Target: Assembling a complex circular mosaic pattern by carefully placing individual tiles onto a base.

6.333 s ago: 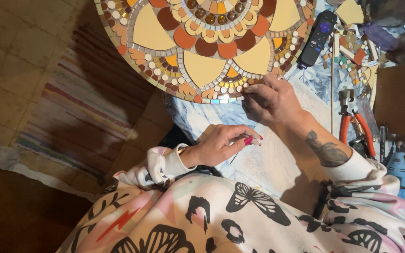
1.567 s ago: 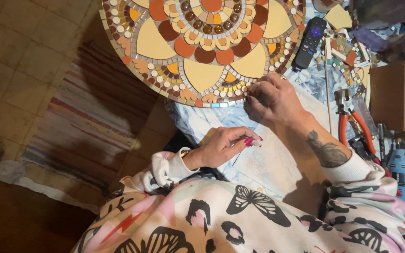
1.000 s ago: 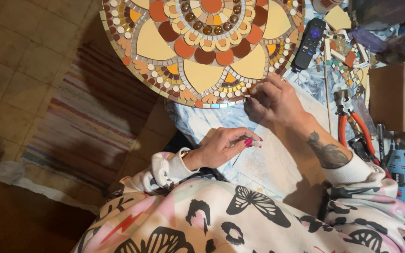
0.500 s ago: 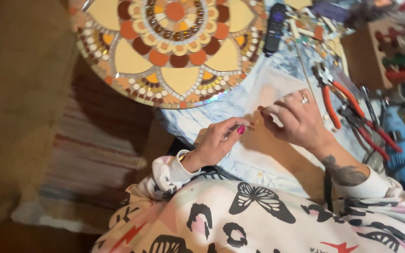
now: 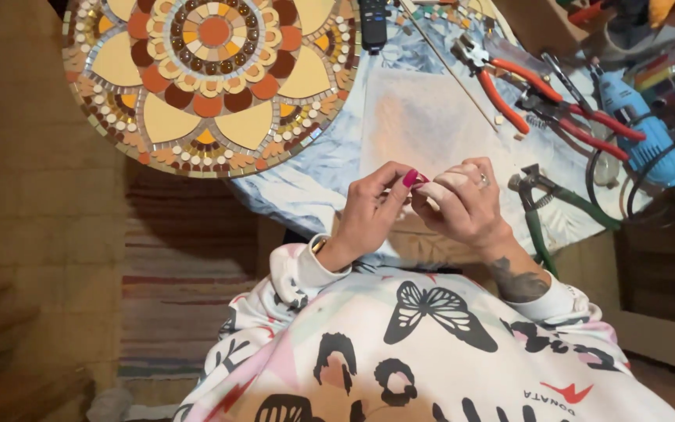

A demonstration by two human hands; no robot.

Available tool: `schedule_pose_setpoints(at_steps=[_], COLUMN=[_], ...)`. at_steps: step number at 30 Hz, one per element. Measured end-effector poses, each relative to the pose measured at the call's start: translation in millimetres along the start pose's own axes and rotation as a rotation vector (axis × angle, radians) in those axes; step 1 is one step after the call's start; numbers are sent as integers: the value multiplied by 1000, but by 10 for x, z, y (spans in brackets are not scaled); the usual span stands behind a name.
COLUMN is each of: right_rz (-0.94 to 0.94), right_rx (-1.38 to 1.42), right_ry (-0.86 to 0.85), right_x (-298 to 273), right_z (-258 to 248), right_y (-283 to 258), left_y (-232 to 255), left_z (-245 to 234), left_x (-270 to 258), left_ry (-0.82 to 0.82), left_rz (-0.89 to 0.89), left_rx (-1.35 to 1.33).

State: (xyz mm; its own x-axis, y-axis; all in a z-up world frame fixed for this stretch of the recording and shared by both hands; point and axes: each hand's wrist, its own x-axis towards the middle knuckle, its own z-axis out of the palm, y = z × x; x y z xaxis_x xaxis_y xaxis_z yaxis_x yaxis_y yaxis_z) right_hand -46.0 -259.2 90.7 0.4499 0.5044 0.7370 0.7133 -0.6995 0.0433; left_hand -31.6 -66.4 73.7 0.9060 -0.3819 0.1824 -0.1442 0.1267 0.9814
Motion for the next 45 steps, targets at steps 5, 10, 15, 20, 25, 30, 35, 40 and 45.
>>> schedule_pose_setpoints(at_steps=[5,10,15,20,25,30,35,40,45], right_rz=[77,296,874,833,1027,1151,1147,1115,1040], right_rx=[83,201,387,477,712,1073,1089,1039,1104], right_ry=[13,44,30,140,142,132,84,37,28], right_x=[-107,-202,-518,-440,-583,-694,-689,-725,-597], right_z=[-16,2,272,334,445,434,375,354,281], right_y=[-43,-205,-296,-372,-344,-245,-235,-245,-230], left_y=[-170,-282,-404,-434,-388,-107,-158,-154,-147], left_z=[109,188,280,344,330,259,213,179,149], left_x=[-14,-1,-17,-28,-37,-42,-64,-74,-89], left_ry=[-3,12,161,177,198,59,71,75,76], left_rz=[19,5,17,146,192,245,238,241,232], left_rx=[-42,-92,12,9,121,231,320,347,321])
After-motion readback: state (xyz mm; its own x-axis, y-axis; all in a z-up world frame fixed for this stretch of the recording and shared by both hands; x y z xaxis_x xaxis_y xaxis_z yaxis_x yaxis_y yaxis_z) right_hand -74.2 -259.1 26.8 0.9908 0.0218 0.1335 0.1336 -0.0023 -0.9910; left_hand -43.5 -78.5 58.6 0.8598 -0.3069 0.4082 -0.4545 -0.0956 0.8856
